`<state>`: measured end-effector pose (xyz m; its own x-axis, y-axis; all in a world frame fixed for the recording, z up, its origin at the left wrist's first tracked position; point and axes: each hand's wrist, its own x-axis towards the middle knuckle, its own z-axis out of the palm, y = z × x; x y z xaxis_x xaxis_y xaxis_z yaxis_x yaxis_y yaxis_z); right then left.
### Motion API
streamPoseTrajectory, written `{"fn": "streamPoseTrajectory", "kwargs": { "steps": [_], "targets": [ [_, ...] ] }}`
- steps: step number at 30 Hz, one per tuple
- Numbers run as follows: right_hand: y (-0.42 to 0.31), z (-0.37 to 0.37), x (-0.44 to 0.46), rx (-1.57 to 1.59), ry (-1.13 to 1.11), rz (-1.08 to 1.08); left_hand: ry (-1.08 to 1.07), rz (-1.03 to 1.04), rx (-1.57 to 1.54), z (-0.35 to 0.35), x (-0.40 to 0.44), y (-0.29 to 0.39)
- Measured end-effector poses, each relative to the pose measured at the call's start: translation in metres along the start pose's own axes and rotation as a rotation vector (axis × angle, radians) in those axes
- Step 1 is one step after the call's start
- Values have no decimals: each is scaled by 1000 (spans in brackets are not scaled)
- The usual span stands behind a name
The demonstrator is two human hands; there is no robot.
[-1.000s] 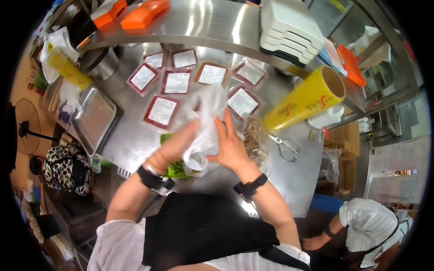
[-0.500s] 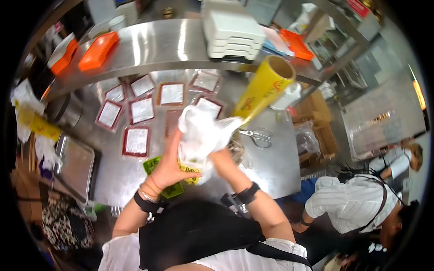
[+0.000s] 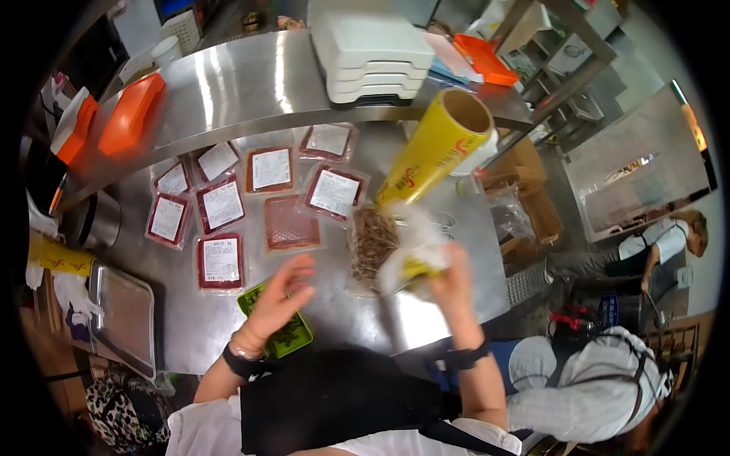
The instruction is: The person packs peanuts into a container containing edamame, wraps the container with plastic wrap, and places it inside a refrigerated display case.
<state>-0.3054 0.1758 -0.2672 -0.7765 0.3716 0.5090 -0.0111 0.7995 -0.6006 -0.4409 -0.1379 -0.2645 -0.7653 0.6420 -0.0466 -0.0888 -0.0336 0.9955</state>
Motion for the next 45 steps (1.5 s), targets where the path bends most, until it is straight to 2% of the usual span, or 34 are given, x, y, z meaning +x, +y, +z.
{"fn": "streamPoseTrajectory", "kwargs": {
  "steps": [2, 4, 5, 6, 8, 10, 12, 13, 14, 15, 17, 18, 21, 24, 26, 28, 31, 35, 38, 39, 42, 44, 45],
  "targets": [
    [6, -31, 44, 160, 90, 201, 190, 0, 239, -41, -17, -25],
    [34, -38, 81, 86, 269, 160, 344, -11, 261, -73, -41, -34],
    [66, -36, 97, -36, 263, 137, 379, -71, 317, -83, -52, -35],
    [92, -29, 102, -159, 252, 121, 405, -138, 376, -92, -65, -36],
    [63, -7, 112, -449, 128, 35, 449, -200, 598, -106, -92, -60],
    [44, -5, 114, -618, 23, -26, 410, -313, 652, -111, -113, -69],
    [42, -1, 88, -616, -102, -48, 491, -361, 384, -101, -127, -78],
    [36, 8, 68, -359, -179, 138, 499, -459, 340, -99, -131, -80],
    [35, 15, 50, -283, -315, 302, 475, -406, 367, -97, -133, -89],
    [37, 25, 25, -120, -324, 344, 432, -379, 417, -95, -134, -90],
    [19, 37, -5, -108, -418, 388, 493, -398, 269, -88, -131, -96],
    [9, 42, -12, -100, -409, 373, 512, -391, 227, -86, -126, -94],
    [-16, 51, -27, -64, -362, 408, 504, -216, 682, -85, -103, -77],
    [-10, 45, -36, -138, -360, 225, 409, -109, 1027, -86, -85, -69],
    [-10, 37, -35, -219, -298, 197, 375, -183, 864, -85, -87, -63],
    [3, 35, -36, -183, -244, 301, 285, -128, 921, -80, -96, -58],
    [51, 46, -43, -191, -186, 355, 189, -252, 942, -55, -112, -48],
    [62, 64, -36, 357, -242, 842, 153, -258, 930, -40, -114, -53],
    [68, 69, -48, 308, -321, 705, 166, -249, 906, -39, -106, -60],
    [55, 67, -48, 380, -263, 700, 167, -231, 916, -38, -102, -60],
    [29, 47, -44, 511, -355, 772, 170, -209, 966, -39, -96, -55],
    [17, 39, -38, 533, -391, 728, 174, -224, 1032, -45, -94, -37],
    [13, 38, -38, 547, -407, 701, 226, -100, 1049, -39, -85, -17]
  ]
}}
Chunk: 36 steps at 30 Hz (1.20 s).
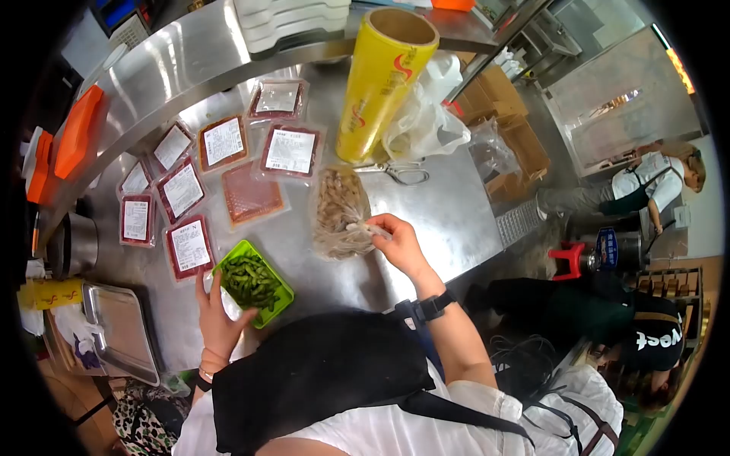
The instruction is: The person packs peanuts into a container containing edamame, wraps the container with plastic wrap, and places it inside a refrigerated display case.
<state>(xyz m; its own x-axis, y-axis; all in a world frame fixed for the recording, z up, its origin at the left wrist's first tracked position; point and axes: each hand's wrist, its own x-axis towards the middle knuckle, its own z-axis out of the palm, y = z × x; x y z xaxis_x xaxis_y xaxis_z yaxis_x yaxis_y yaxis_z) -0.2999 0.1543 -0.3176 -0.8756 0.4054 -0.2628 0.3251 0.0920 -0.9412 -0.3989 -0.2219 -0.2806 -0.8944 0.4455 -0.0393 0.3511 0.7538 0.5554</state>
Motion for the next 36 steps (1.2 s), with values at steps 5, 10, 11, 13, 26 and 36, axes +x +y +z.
{"fn": "streamPoseTrajectory", "kwargs": {
  "steps": [5, 10, 11, 13, 26, 36],
  "targets": [
    [-8, 17, -13, -45, -97, -91, -259, 196, -450, 22, 66, 60],
    [-10, 32, -31, -327, -64, -352, -562, 37, -700, 110, 115, 110],
    [-9, 33, -33, -358, -90, -412, -571, 41, -642, 120, 118, 112],
    [-8, 34, -37, -421, -129, -530, -552, 23, -629, 135, 117, 109],
    [-12, 28, -9, -282, -84, -478, -492, 3, -816, 127, 99, 104],
    [-12, 22, 26, -171, -412, -253, -716, -150, -1160, 125, 108, 85]
  ]
}}
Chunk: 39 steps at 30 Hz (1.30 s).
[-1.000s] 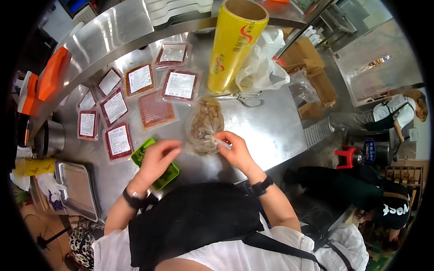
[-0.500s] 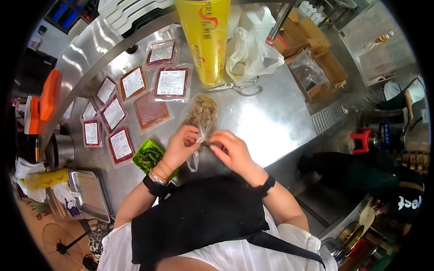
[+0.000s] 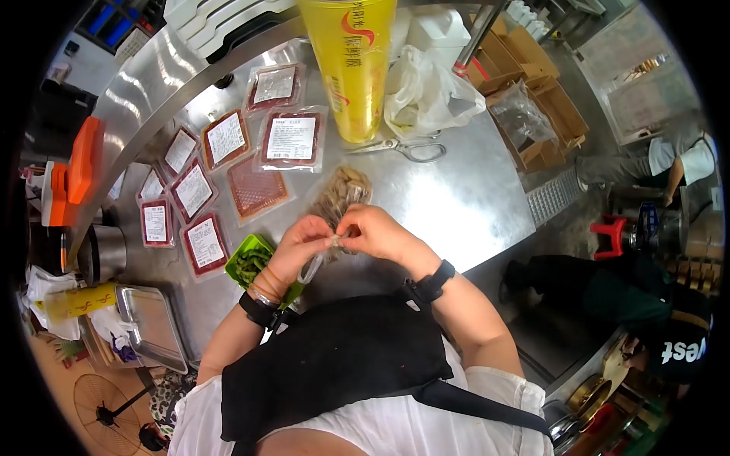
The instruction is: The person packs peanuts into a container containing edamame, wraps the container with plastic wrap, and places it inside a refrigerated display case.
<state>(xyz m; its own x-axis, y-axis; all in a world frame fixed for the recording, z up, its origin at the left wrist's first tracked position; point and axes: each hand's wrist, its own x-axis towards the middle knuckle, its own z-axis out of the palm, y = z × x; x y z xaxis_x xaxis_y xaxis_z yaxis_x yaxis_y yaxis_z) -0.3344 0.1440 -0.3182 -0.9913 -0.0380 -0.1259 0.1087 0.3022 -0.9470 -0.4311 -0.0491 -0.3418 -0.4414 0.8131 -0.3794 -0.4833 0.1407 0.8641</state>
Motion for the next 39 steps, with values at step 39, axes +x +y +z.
{"fn": "streamPoseTrajectory", "kwargs": {
  "steps": [39],
  "targets": [
    [21, 40, -1, -39, 496, 275, -1, 217, 580, 9, -28, 29]
  ]
}}
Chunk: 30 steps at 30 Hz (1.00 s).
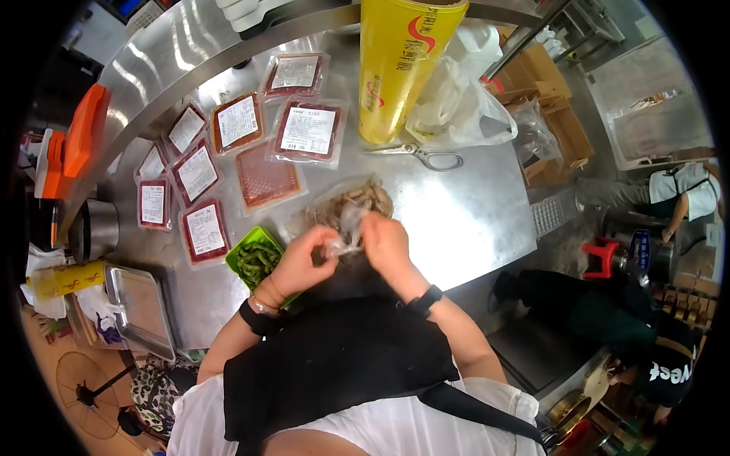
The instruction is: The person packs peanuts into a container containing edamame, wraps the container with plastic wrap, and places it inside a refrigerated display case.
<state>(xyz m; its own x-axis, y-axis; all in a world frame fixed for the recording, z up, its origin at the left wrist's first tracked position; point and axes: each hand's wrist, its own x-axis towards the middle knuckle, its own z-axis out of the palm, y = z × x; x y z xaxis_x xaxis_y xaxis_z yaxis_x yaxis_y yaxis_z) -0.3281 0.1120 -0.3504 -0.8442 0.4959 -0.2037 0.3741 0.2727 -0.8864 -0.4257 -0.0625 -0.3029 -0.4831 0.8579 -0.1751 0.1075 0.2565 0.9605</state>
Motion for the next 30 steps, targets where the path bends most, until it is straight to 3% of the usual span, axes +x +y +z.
{"fn": "streamPoseTrajectory", "kwargs": {
  "steps": [2, 3, 6, 7, 10, 11, 12, 14, 16, 17, 20, 23, 26, 30],
  "targets": [
    [-2, -12, 7, 168, -78, 262, -95, 343, 83, -2, -7, -3],
    [-4, -16, 4, 221, -157, 209, -28, 167, -355, -6, -20, 10],
    [-14, -29, -5, 167, -291, -63, 168, 135, -1062, -40, -23, -18],
    [-17, -32, -8, 113, -324, -172, 283, -56, -680, -45, -25, -26],
    [-12, -37, -8, -259, -395, -409, -38, 23, -63, -21, -10, -6],
    [-21, -33, -8, -185, -332, -398, -87, 174, 243, -12, -4, -6],
    [-25, -36, -8, -190, -282, -391, -74, 185, 379, 2, 2, -6],
    [-35, -45, -2, -203, -184, -389, -45, 97, 495, 15, 9, -15],
    [-35, -73, 6, -232, 85, -349, 130, 221, 572, 0, 11, -17],
    [-24, -91, 12, -157, 101, -291, 211, 282, 606, -8, 11, -19],
    [-30, -108, 5, 357, 83, -49, 301, 195, 125, -28, 6, 7],
    [-39, -107, 0, 490, 227, -231, 472, 321, -48, -26, 13, 18],
    [1, -113, 13, 147, 101, -94, 339, 283, 250, -15, 21, 1],
    [12, -123, 5, 300, 133, -86, 457, 268, 380, -12, 24, 13]
  ]
}}
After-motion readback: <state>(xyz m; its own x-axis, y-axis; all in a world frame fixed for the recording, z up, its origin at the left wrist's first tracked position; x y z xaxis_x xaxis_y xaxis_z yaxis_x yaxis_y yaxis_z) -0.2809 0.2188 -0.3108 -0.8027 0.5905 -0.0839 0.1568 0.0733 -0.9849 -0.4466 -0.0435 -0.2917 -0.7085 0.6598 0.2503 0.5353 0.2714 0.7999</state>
